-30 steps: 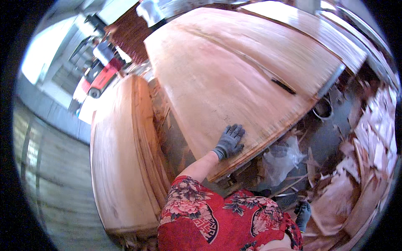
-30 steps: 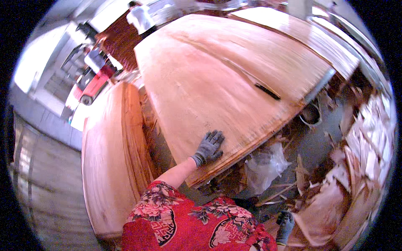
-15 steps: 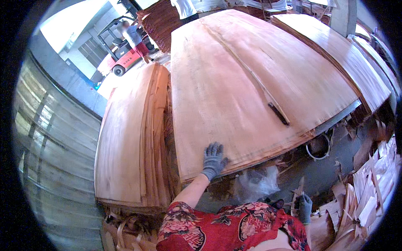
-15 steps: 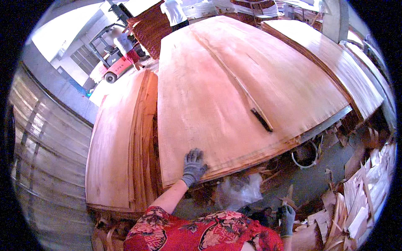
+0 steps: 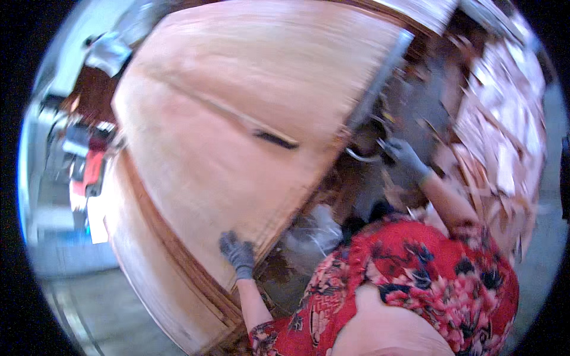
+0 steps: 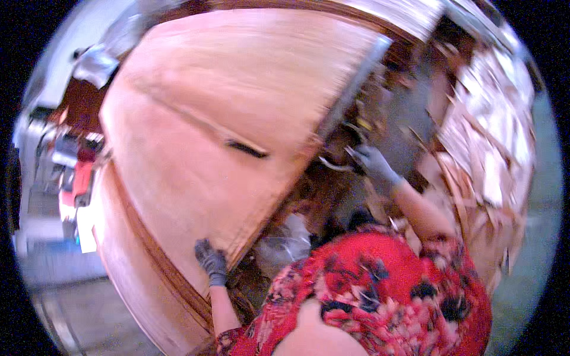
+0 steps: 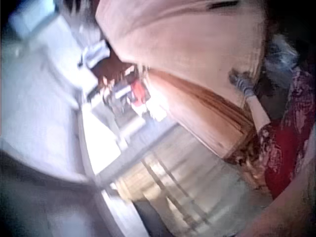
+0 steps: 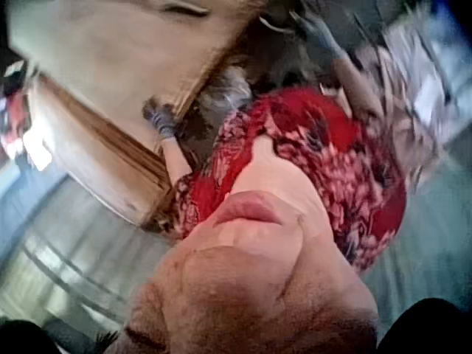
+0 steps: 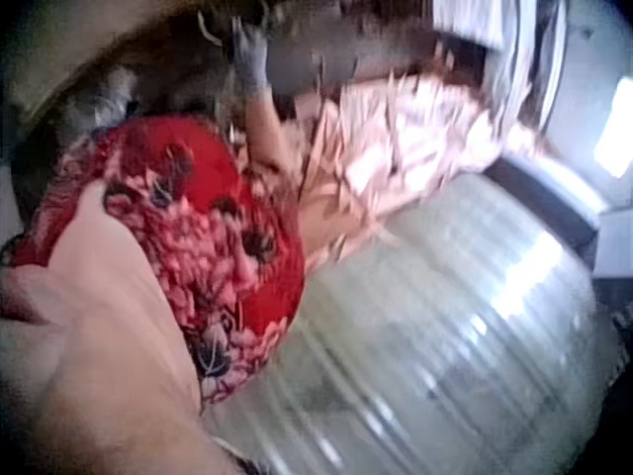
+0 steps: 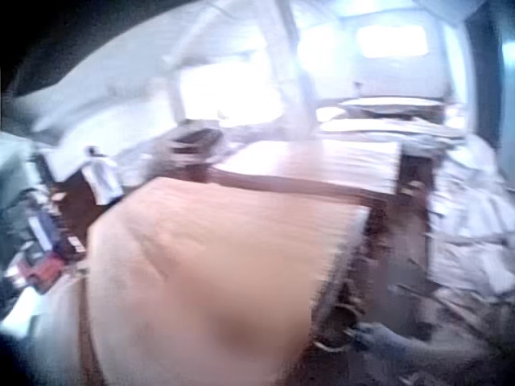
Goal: The person peels thin strips of wood veneer from the edges of large plywood sheets using a utility knife. They lift and flip the sheets to access different sides, then stack the processed sheets.
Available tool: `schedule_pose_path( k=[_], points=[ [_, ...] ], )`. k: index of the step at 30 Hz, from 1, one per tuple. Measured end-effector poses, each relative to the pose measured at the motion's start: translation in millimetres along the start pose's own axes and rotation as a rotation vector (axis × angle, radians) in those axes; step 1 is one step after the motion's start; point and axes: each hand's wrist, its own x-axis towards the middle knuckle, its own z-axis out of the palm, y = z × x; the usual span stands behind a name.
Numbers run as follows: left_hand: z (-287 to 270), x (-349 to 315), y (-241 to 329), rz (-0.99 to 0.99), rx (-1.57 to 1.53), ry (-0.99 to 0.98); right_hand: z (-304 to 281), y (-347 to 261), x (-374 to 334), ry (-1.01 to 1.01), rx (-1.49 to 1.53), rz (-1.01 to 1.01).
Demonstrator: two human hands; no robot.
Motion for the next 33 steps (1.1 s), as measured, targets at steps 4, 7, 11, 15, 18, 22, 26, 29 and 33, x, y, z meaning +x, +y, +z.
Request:
schedule_pose_path(
  k=[4,7,11,15,18,22,26,29,33],
  points=[
    [-5.5,-2.5,-0.9,-0.006,-0.023,0.008,-38.6,-6.0,42.9,0.097,0.153,0.023],
    [-41.5,-4.0,34.6,-0.270,-0.163,-0.119,-75.6,10.8,91.4,0.092,0.251,0.106],
    [-57.9,-9.3,81.3,-0.435,-0.134,0.194,-121.9,43.6,160.2,0.012,0.273,0.112],
    [-60.2,-8.5,144.5,-0.561,-0.341,0.315,-119.8,46.0,203.7,-0.020,0.081,0.173],
    [-61.7,-5.4,209.1,-0.567,-0.441,0.327,-119.6,53.7,223.9,-0.061,0.039,0.253],
    [-52.9,-9.6,253.0,-0.630,-0.365,0.276,-125.2,33.6,222.6,-0.102,-0.292,0.080],
    [-48.1,-7.7,267.3,-0.677,-0.501,0.222,-128.5,42.1,222.8,-0.101,-0.119,0.153],
    [-77.4,19.1,310.7,-0.579,-0.352,0.345,-137.2,21.9,218.5,-0.165,-0.011,0.174],
    [-111.7,39.9,342.9,-0.514,-0.285,0.185,-151.9,-5.6,224.9,-0.366,-0.024,0.230]
  ],
)
